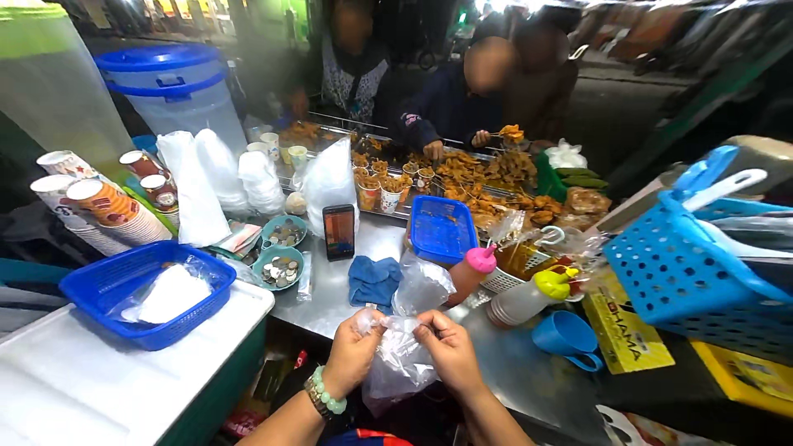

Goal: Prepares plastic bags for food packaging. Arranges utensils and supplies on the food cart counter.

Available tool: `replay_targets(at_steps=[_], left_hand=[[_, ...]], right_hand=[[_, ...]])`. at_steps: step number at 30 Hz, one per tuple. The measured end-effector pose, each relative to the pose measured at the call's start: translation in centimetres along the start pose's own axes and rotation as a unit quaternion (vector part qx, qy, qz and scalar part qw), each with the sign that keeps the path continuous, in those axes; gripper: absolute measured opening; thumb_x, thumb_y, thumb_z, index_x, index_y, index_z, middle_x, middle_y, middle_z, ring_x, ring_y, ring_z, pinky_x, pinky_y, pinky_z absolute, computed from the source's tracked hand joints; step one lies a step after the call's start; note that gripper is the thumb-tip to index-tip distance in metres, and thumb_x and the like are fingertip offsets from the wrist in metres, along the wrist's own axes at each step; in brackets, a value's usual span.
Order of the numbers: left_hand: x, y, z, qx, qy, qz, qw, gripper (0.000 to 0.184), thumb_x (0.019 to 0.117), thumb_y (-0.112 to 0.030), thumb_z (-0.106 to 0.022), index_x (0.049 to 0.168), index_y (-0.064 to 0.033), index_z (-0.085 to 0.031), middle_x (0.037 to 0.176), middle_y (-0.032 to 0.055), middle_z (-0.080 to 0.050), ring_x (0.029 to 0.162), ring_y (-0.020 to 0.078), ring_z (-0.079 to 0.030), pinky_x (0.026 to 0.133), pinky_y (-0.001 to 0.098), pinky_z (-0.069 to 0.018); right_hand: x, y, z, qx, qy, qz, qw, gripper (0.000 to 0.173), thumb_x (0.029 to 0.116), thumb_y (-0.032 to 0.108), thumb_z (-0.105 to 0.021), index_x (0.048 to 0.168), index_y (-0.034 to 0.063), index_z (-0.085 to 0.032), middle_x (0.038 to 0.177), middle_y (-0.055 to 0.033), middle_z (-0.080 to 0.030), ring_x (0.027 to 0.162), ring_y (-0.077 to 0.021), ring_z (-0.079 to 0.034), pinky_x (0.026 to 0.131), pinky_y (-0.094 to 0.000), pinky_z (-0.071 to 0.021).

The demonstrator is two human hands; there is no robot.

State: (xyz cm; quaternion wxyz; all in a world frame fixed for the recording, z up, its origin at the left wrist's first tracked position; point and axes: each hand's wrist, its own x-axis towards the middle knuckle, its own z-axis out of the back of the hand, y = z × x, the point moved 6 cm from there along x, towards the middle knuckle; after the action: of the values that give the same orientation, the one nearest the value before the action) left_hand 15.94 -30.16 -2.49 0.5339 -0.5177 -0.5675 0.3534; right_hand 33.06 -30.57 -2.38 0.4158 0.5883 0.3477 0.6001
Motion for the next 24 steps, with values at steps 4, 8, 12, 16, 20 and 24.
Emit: replay_targets(at_steps=[4, 8, 12, 16, 20, 24], left_hand=[[0.2, 0.0, -0.3, 0.000, 0.044, 0.000, 0.999, 0.008, 0.0960, -0.002, -0.063, 0.095, -0.0069, -0.069, 0.085, -0.0076, -0.071, 0.079, -0.0007, -0.067, 0.077, 0.0209, -0.0582], [0.1, -0.1, -0.2, 0.000, 0.017, 0.033, 0.999, 0.008, 0.0960, -0.003, -0.063, 0.094, -0.0078, -0.068, 0.082, -0.0075, -0.071, 0.076, 0.0004, -0.068, 0.074, 0.0213, -0.0583], [0.0, 0.0, 0.0, -0.068, -0.004, 0.060, 0.996, 0.013, 0.0976, -0.002, -0.060, 0.091, -0.0091, -0.068, 0.080, -0.0045, -0.072, 0.074, 0.0034, -0.068, 0.073, 0.0232, -0.0593], [-0.2, 0.7, -0.6, -0.195, -0.013, 0.104, 0.975, 0.033, 0.1072, -0.021, -0.046, 0.090, -0.0084, -0.071, 0.074, -0.0026, -0.068, 0.063, 0.0029, -0.063, 0.060, 0.0198, -0.0549], [-0.9, 1.1, -2.2, -0.147, 0.008, 0.119, 0.982, 0.021, 0.0972, 0.006, -0.052, 0.111, -0.0040, -0.065, 0.092, -0.0035, -0.075, 0.083, 0.0040, -0.071, 0.079, 0.0239, -0.0603], [-0.9, 2.4, -2.1, -0.196, -0.018, 0.118, 0.973, 0.013, 0.0952, 0.003, -0.059, 0.104, -0.0037, -0.067, 0.087, 0.0021, -0.074, 0.072, 0.0071, -0.069, 0.069, 0.0245, -0.0597]], right_hand=[[0.5, 0.4, 0.1, 0.060, 0.014, -0.027, 0.998, 0.008, 0.0912, 0.013, -0.071, 0.096, 0.0067, -0.072, 0.087, 0.0070, -0.072, 0.080, 0.0018, -0.066, 0.077, -0.0173, -0.0562], [0.7, 0.6, 0.4, 0.008, -0.011, -0.006, 1.000, 0.007, 0.0899, 0.011, -0.072, 0.091, 0.0040, -0.073, 0.086, 0.0042, -0.071, 0.080, 0.0027, -0.065, 0.077, -0.0159, -0.0556], [0.6, 0.9, 0.7, -0.044, -0.039, 0.038, 0.998, 0.010, 0.0908, 0.012, -0.072, 0.089, 0.0031, -0.074, 0.086, 0.0021, -0.071, 0.080, 0.0027, -0.065, 0.076, -0.0141, -0.0549], [0.4, 1.4, 0.3, -0.075, -0.039, 0.077, 0.993, 0.018, 0.0972, 0.011, -0.062, 0.090, -0.0001, -0.075, 0.088, -0.0005, -0.073, 0.085, 0.0027, -0.066, 0.082, -0.0142, -0.0542], [-0.5, 1.5, -1.5, -0.098, -0.014, 0.101, 0.990, 0.025, 0.1009, 0.007, -0.055, 0.109, -0.0049, -0.075, 0.102, -0.0091, -0.077, 0.097, -0.0055, -0.071, 0.093, -0.0208, -0.0547], [-1.1, 1.2, -1.7, -0.077, -0.024, 0.098, 0.992, 0.026, 0.1007, 0.004, -0.054, 0.113, -0.0081, -0.073, 0.107, -0.0103, -0.077, 0.101, -0.0036, -0.072, 0.097, -0.0196, -0.0541]])
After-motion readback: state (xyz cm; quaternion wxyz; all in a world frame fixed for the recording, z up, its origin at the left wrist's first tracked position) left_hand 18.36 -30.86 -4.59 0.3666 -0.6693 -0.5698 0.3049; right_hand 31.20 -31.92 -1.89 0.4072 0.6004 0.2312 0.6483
